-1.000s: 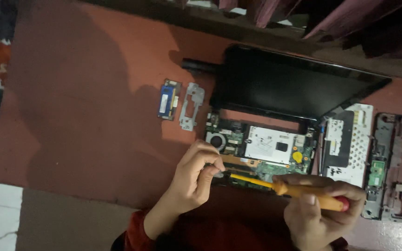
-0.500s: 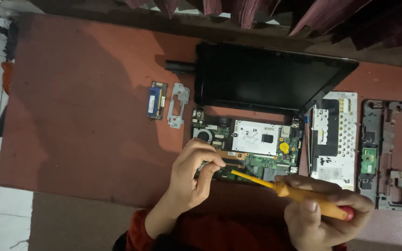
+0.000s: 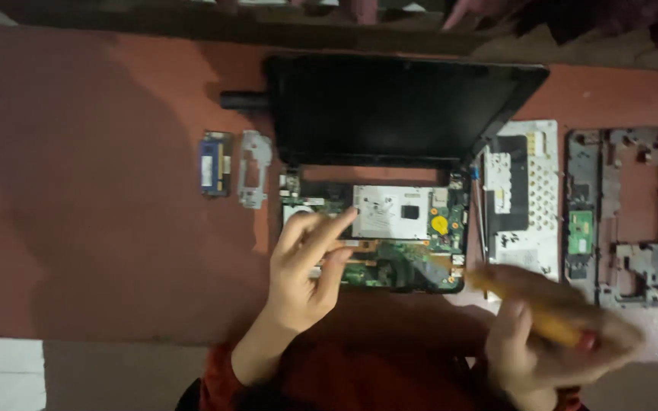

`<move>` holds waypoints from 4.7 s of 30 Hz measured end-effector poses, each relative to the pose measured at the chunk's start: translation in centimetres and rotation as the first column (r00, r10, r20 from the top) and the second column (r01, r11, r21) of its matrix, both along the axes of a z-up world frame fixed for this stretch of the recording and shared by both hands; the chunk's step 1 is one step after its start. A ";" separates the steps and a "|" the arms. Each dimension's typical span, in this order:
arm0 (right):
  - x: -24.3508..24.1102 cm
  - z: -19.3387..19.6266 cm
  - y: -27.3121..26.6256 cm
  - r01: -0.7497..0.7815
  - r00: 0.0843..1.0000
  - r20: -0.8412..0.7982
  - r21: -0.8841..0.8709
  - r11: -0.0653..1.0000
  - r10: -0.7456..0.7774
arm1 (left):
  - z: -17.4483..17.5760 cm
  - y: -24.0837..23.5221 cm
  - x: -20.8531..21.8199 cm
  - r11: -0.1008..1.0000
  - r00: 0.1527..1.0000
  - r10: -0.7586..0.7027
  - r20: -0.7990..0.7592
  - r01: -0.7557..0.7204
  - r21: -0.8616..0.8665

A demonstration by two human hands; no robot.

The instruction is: A person is seen disassembling a laptop, specifically removing and re-installing the hard drive and using a screwdriver on the internal components.

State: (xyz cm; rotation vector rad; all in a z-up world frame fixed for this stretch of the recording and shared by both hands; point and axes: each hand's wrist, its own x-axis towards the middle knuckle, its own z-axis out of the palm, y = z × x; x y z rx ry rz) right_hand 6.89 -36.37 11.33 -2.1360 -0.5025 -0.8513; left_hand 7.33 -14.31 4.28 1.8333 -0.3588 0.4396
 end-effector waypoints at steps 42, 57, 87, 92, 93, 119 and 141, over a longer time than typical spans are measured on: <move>2.3 5.5 -3.3 -0.381 0.850 -0.521 -0.710 0.593 -0.078 | 0.6 -7.3 6.6 0.716 0.786 -0.571 -0.238 0.618 0.323; 2.5 6.1 -3.0 -0.255 0.886 -0.445 -0.703 0.663 -0.131 | -0.7 -6.9 7.6 0.746 0.750 -0.649 -0.130 0.661 0.088; 1.7 3.4 -3.0 -0.013 0.892 -0.247 -0.851 0.525 -0.379 | -0.5 -7.5 7.7 0.747 0.755 -0.650 -0.083 0.655 0.114; 2.7 6.0 -2.5 -0.401 0.825 -0.564 -0.563 0.723 0.019 | 0.1 -6.8 8.1 0.618 0.626 -0.754 -0.197 0.779 0.106; 2.8 6.1 -2.3 -0.438 0.809 -0.583 -0.508 0.742 0.078 | 0.4 -6.6 8.2 0.550 0.538 -0.808 -0.242 0.835 0.020; 1.0 0.7 -2.1 -0.065 0.895 -0.375 -0.646 0.760 -0.242 | -2.2 -1.2 7.0 0.697 0.891 -0.402 -0.209 0.446 0.561; 0.0 -0.6 -1.1 0.032 0.850 -0.446 -0.489 0.872 -0.281 | -4.9 3.8 5.9 0.692 0.970 -0.230 -0.077 0.219 0.688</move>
